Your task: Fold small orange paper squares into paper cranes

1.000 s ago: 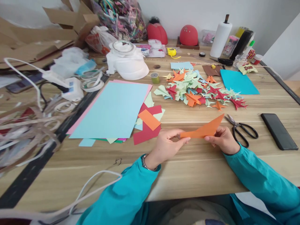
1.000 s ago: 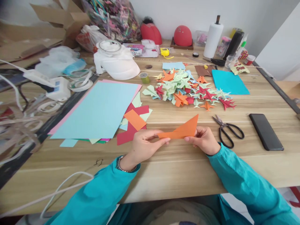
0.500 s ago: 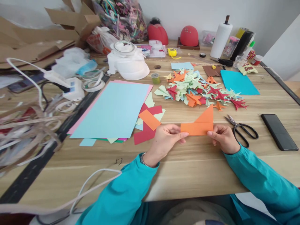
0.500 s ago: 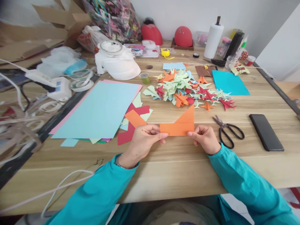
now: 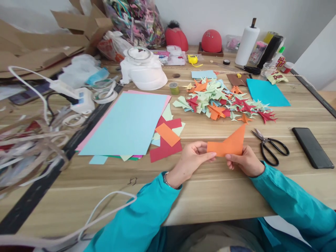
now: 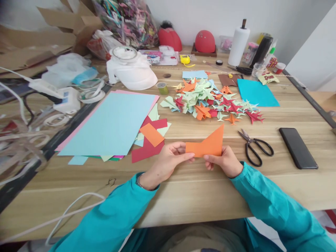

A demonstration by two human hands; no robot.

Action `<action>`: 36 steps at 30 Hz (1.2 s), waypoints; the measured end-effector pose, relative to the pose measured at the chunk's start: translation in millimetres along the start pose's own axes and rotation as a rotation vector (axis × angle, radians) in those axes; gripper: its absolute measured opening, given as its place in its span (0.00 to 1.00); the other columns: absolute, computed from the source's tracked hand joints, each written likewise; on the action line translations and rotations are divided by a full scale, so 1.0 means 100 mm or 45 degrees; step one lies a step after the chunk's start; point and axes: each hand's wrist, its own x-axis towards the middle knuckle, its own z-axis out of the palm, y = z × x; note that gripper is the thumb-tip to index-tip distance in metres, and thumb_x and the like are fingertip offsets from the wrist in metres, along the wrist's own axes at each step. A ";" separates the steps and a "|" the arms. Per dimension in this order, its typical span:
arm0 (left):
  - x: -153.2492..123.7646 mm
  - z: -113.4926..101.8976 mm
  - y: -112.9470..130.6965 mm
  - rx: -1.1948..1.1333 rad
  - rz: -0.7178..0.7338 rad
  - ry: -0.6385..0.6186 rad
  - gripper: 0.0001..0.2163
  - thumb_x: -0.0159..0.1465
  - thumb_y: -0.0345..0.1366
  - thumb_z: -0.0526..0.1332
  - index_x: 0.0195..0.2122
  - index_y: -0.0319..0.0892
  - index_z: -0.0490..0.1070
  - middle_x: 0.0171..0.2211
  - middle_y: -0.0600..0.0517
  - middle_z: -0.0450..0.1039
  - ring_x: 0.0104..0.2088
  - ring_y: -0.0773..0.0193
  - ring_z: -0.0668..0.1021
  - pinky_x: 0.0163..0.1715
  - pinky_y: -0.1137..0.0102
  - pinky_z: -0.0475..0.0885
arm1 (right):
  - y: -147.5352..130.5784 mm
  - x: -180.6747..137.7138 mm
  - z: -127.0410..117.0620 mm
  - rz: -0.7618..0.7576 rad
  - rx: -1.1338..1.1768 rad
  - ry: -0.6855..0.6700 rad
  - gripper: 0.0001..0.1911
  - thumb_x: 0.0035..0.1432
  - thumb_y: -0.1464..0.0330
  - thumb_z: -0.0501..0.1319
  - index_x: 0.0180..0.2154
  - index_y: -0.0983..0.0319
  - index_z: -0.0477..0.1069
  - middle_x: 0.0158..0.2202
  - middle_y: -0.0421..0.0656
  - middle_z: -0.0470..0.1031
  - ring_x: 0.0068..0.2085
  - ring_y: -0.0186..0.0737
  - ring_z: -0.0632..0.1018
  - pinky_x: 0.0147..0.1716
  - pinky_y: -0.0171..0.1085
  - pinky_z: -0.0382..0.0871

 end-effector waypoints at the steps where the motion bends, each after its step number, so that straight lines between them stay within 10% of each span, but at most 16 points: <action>1: -0.01 0.02 -0.01 0.057 0.015 -0.013 0.13 0.45 0.35 0.70 0.30 0.37 0.72 0.27 0.53 0.76 0.26 0.68 0.76 0.29 0.72 0.72 | 0.01 0.00 0.01 0.007 -0.017 -0.009 0.12 0.43 0.64 0.69 0.24 0.67 0.73 0.18 0.41 0.74 0.18 0.30 0.72 0.17 0.29 0.68; 26: -0.03 0.12 -0.08 0.316 0.049 -0.026 0.11 0.45 0.33 0.69 0.29 0.37 0.72 0.28 0.51 0.75 0.29 0.64 0.76 0.27 0.72 0.70 | -0.04 0.00 0.05 0.048 -0.292 -0.041 0.17 0.42 0.58 0.68 0.22 0.66 0.70 0.14 0.37 0.69 0.16 0.28 0.67 0.16 0.29 0.62; 36: -0.02 0.14 -0.08 -0.056 -0.035 -0.136 0.12 0.44 0.31 0.69 0.29 0.36 0.70 0.26 0.51 0.74 0.26 0.66 0.75 0.28 0.70 0.71 | 0.01 0.02 0.05 0.016 -0.145 -0.005 0.17 0.38 0.63 0.71 0.31 0.65 0.74 0.21 0.38 0.72 0.17 0.24 0.59 0.13 0.28 0.51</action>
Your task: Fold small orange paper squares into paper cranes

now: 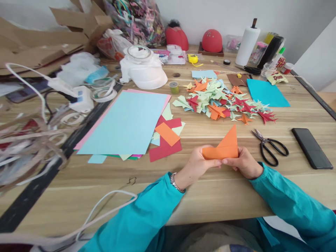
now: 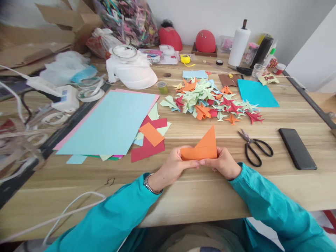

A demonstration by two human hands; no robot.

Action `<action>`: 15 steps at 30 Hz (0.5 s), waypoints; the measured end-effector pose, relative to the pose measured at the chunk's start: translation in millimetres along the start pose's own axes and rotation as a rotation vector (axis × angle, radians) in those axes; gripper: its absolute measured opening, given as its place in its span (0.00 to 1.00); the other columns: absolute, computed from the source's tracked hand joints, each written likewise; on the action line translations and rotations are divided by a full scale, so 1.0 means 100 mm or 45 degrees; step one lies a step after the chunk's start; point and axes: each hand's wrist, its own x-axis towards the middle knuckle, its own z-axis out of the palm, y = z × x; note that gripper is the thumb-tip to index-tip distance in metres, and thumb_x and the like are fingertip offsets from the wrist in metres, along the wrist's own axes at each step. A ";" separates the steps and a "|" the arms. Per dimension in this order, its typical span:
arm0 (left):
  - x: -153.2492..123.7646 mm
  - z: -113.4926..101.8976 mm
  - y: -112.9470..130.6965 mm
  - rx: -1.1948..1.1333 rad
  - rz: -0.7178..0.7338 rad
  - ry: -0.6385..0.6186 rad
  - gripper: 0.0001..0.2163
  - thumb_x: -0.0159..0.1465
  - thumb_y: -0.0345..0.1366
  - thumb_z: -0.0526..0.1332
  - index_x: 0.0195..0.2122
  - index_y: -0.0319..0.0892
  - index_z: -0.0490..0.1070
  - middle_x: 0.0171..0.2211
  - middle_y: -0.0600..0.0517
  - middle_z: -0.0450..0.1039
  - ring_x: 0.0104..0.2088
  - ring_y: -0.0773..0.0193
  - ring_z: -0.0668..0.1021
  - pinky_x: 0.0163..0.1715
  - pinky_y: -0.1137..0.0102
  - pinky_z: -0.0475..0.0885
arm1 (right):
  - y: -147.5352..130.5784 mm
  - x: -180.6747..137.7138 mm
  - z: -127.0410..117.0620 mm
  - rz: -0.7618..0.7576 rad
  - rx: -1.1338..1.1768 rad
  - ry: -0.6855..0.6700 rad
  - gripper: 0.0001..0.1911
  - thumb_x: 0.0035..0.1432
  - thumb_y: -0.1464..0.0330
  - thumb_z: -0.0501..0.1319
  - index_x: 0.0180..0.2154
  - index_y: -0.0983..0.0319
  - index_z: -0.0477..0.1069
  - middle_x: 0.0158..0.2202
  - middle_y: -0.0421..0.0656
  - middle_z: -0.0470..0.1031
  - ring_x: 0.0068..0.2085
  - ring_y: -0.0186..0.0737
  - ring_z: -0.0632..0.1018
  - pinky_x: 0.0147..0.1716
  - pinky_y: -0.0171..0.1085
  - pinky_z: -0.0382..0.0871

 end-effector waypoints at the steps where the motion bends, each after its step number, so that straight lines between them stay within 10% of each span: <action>1: 0.01 -0.01 -0.01 -0.019 0.006 0.002 0.11 0.44 0.30 0.69 0.28 0.36 0.70 0.25 0.52 0.73 0.25 0.67 0.74 0.27 0.71 0.70 | 0.01 0.00 -0.01 -0.006 0.032 0.010 0.17 0.38 0.64 0.71 0.32 0.65 0.75 0.21 0.38 0.72 0.17 0.23 0.59 0.13 0.28 0.49; 15: 0.02 -0.03 0.03 -0.231 0.007 0.106 0.13 0.40 0.29 0.70 0.23 0.38 0.65 0.20 0.58 0.66 0.21 0.74 0.66 0.21 0.76 0.62 | -0.03 0.02 -0.04 0.044 0.300 0.048 0.14 0.36 0.66 0.72 0.27 0.65 0.73 0.15 0.32 0.60 0.16 0.21 0.50 0.14 0.29 0.38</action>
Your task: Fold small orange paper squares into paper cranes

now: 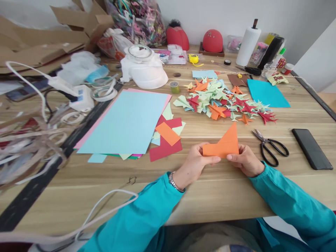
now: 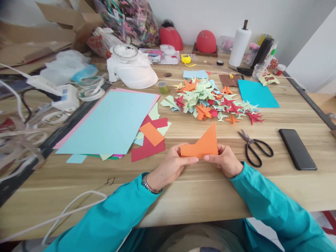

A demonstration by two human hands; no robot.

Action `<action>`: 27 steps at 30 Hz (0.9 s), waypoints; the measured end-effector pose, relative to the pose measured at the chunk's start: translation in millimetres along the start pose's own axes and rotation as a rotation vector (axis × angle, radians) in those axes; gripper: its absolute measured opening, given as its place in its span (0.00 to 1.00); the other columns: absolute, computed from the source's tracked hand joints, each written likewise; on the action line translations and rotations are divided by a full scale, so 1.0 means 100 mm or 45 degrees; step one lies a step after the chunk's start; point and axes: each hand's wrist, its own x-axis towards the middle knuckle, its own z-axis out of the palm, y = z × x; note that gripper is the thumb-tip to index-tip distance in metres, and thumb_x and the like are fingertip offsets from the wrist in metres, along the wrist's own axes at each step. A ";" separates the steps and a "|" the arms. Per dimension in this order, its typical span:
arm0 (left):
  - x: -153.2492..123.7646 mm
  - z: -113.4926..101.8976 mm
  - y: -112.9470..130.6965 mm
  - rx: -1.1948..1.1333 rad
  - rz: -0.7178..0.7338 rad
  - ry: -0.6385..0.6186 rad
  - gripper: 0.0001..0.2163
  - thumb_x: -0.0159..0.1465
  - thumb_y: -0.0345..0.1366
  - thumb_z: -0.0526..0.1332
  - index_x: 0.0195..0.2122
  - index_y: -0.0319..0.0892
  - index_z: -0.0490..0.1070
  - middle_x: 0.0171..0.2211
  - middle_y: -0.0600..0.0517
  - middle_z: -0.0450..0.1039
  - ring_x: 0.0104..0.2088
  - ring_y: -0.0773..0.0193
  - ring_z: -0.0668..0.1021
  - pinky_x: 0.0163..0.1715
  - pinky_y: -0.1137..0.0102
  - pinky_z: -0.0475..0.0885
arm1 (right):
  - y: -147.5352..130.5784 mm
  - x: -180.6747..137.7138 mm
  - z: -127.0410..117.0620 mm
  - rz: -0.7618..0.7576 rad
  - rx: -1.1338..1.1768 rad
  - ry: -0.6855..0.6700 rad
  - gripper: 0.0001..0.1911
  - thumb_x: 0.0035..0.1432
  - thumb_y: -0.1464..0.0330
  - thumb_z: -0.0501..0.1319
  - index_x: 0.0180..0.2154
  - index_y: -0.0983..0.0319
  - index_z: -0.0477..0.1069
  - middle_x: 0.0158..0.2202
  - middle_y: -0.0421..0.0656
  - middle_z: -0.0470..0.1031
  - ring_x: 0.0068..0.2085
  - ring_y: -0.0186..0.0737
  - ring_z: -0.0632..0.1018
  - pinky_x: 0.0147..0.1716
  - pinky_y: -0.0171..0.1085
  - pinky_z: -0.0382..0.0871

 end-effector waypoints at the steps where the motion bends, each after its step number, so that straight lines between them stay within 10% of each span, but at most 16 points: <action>1: 0.00 -0.01 0.01 -0.017 -0.002 0.009 0.13 0.40 0.29 0.70 0.23 0.38 0.66 0.21 0.57 0.67 0.22 0.74 0.67 0.21 0.76 0.62 | -0.01 0.00 0.00 -0.005 0.006 0.008 0.15 0.35 0.66 0.72 0.27 0.65 0.73 0.14 0.32 0.59 0.16 0.21 0.50 0.14 0.30 0.38; 15: 0.05 -0.11 0.06 0.147 0.106 0.166 0.13 0.49 0.36 0.67 0.33 0.38 0.68 0.22 0.54 0.71 0.21 0.68 0.74 0.23 0.72 0.68 | -0.07 0.03 -0.06 -0.057 0.095 0.071 0.18 0.38 0.65 0.71 0.19 0.63 0.61 0.09 0.30 0.53 0.12 0.22 0.51 0.14 0.30 0.37; 21: -0.02 -0.17 0.00 1.077 1.092 0.533 0.05 0.57 0.32 0.60 0.34 0.41 0.69 0.25 0.52 0.71 0.28 0.65 0.74 0.32 0.68 0.69 | -0.06 0.06 -0.10 -0.083 0.140 0.060 0.21 0.41 0.64 0.70 0.17 0.63 0.58 0.09 0.29 0.52 0.12 0.21 0.51 0.14 0.30 0.38; 24: -0.03 -0.15 -0.05 1.504 1.538 0.279 0.07 0.56 0.30 0.61 0.36 0.42 0.70 0.34 0.48 0.74 0.37 0.61 0.75 0.38 0.65 0.68 | -0.05 0.04 -0.04 -0.034 0.101 0.054 0.20 0.39 0.63 0.71 0.18 0.63 0.60 0.09 0.30 0.53 0.12 0.21 0.51 0.14 0.30 0.37; 27: 0.01 -0.11 -0.09 1.678 1.608 0.108 0.05 0.59 0.28 0.59 0.36 0.42 0.70 0.34 0.50 0.75 0.38 0.63 0.75 0.41 0.64 0.66 | -0.03 -0.01 0.06 0.055 0.066 -0.006 0.18 0.37 0.62 0.71 0.21 0.65 0.65 0.09 0.30 0.54 0.13 0.21 0.51 0.14 0.30 0.37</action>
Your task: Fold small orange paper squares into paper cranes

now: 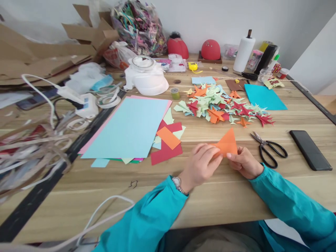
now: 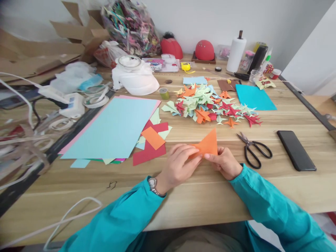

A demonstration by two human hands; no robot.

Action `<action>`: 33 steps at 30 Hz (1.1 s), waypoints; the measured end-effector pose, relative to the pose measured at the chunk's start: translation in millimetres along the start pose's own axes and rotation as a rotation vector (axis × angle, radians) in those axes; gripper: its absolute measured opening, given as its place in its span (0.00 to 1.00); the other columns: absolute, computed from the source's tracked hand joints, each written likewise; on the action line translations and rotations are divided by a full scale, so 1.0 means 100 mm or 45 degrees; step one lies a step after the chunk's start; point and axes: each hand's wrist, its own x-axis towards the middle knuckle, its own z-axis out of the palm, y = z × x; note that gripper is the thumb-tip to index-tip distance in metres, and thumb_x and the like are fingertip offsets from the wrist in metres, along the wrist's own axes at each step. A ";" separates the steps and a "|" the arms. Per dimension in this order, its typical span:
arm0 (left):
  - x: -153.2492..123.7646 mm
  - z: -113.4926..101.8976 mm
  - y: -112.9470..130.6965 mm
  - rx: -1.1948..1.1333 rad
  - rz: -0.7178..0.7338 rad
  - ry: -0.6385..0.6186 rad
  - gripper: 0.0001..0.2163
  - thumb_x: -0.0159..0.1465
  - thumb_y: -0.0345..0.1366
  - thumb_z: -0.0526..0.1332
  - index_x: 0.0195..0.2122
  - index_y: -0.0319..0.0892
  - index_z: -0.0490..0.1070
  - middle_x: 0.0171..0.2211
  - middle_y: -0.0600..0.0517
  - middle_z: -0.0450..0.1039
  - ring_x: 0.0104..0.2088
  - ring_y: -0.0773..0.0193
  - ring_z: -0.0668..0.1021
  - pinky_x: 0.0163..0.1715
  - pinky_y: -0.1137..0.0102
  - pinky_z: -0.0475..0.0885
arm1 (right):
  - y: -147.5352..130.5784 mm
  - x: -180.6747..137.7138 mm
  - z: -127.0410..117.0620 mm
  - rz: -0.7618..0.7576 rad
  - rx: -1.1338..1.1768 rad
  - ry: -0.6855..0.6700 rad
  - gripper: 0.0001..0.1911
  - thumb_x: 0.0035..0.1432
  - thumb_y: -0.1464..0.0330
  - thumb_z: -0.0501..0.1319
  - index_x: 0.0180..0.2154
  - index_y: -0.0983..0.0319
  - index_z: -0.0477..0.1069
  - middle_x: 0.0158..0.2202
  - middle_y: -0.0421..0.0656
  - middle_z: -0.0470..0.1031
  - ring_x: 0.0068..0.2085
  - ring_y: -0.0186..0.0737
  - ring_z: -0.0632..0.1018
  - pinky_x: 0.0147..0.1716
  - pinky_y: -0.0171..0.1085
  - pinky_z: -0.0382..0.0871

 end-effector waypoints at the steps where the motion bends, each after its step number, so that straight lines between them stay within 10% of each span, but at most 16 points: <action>1: 0.00 0.02 -0.01 0.012 0.043 -0.027 0.05 0.59 0.27 0.58 0.35 0.42 0.69 0.34 0.51 0.75 0.38 0.63 0.75 0.41 0.65 0.66 | 0.01 -0.01 0.02 0.025 -0.003 -0.021 0.18 0.37 0.62 0.71 0.22 0.65 0.66 0.09 0.30 0.54 0.13 0.21 0.51 0.14 0.30 0.37; 10: -0.03 0.00 -0.08 0.192 0.167 0.008 0.06 0.59 0.25 0.57 0.29 0.43 0.69 0.29 0.54 0.75 0.35 0.64 0.74 0.41 0.63 0.64 | -0.10 0.01 -0.10 -0.014 -0.015 0.020 0.27 0.41 0.59 0.69 0.17 0.60 0.50 0.09 0.29 0.49 0.12 0.22 0.50 0.13 0.28 0.39; 14: -0.02 0.00 -0.11 0.184 0.122 0.033 0.05 0.58 0.25 0.57 0.28 0.41 0.69 0.27 0.53 0.74 0.35 0.63 0.73 0.37 0.65 0.65 | -0.11 -0.01 -0.12 -0.647 -0.533 0.323 0.17 0.44 0.61 0.68 0.22 0.61 0.61 0.17 0.35 0.63 0.18 0.28 0.63 0.18 0.30 0.57; 18: -0.02 0.00 -0.10 0.178 0.131 -0.045 0.06 0.59 0.26 0.55 0.30 0.41 0.70 0.27 0.51 0.73 0.35 0.63 0.72 0.36 0.65 0.64 | -0.04 -0.06 -0.08 -1.290 -1.437 0.183 0.10 0.50 0.67 0.64 0.36 0.60 0.70 0.39 0.47 0.71 0.40 0.42 0.72 0.39 0.41 0.66; 21: -0.02 0.01 -0.07 0.177 0.153 -0.099 0.07 0.60 0.26 0.54 0.30 0.41 0.70 0.28 0.51 0.73 0.35 0.63 0.72 0.36 0.65 0.64 | 0.03 -0.05 -0.10 -1.561 -1.885 0.147 0.07 0.55 0.74 0.57 0.36 0.59 0.71 0.38 0.45 0.73 0.38 0.39 0.72 0.39 0.40 0.63; 33: 0.00 -0.05 -0.06 0.233 0.326 -0.258 0.08 0.61 0.27 0.53 0.28 0.41 0.69 0.29 0.50 0.72 0.35 0.62 0.72 0.39 0.62 0.64 | -0.05 -0.03 -0.15 -1.726 -2.137 0.049 0.10 0.55 0.78 0.53 0.32 0.61 0.70 0.34 0.44 0.76 0.36 0.38 0.72 0.40 0.41 0.62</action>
